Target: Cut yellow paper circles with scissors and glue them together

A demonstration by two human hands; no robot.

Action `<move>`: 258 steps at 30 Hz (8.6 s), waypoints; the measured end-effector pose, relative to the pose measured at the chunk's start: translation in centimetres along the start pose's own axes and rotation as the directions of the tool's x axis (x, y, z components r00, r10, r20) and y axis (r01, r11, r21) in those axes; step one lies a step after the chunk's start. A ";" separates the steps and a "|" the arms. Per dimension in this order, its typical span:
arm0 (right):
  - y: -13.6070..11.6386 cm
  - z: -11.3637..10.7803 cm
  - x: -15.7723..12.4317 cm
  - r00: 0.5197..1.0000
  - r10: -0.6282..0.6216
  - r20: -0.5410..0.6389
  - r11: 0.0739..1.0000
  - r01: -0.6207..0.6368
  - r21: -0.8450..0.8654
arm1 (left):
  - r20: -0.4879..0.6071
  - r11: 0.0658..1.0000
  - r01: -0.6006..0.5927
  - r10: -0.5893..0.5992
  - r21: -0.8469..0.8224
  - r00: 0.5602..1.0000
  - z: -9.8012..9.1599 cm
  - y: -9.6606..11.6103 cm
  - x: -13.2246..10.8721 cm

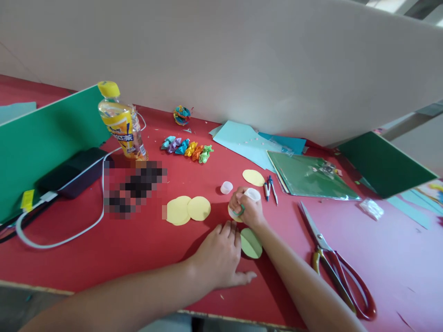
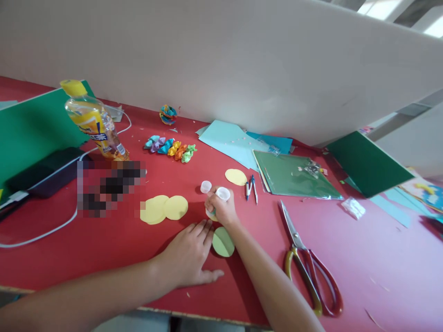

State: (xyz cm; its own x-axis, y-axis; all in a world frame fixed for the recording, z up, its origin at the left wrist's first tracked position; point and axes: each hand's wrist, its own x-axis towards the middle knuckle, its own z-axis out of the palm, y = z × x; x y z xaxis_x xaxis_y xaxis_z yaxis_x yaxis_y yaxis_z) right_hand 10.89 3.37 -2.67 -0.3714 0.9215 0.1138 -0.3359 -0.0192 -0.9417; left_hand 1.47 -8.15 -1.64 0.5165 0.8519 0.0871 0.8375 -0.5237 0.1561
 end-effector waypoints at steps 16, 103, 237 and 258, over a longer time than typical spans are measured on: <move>-1.3 -1.6 1.0 0.972 -0.136 -0.190 0.980 0.103 -0.171 | -0.070 0.999 0.037 -0.035 0.035 0.997 -0.1 0.0 0.2; -3.7 -0.2 -1.2 0.988 0.059 0.142 0.962 -0.018 -0.272 | 0.115 0.432 0.350 -0.483 -0.831 0.868 -1.7 -6.5 2.1; -6.3 -0.9 -1.9 0.957 -0.080 0.278 0.818 0.223 -0.531 | -0.417 0.925 -0.091 -0.077 -0.369 0.906 -7.4 -5.1 4.8; -6.4 -0.2 -2.3 0.930 0.077 0.358 0.860 0.120 -0.497 | -0.044 0.964 0.036 -0.025 0.262 0.999 -10.7 -2.8 7.2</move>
State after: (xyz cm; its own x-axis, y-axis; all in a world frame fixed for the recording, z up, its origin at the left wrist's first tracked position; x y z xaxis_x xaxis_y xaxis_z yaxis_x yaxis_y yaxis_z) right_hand 14.07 1.45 3.00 -0.6816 0.7168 0.1471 0.0963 0.2872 -0.9530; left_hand 0.89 -0.43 9.11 0.4870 0.8642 0.1265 0.8729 -0.4767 -0.1040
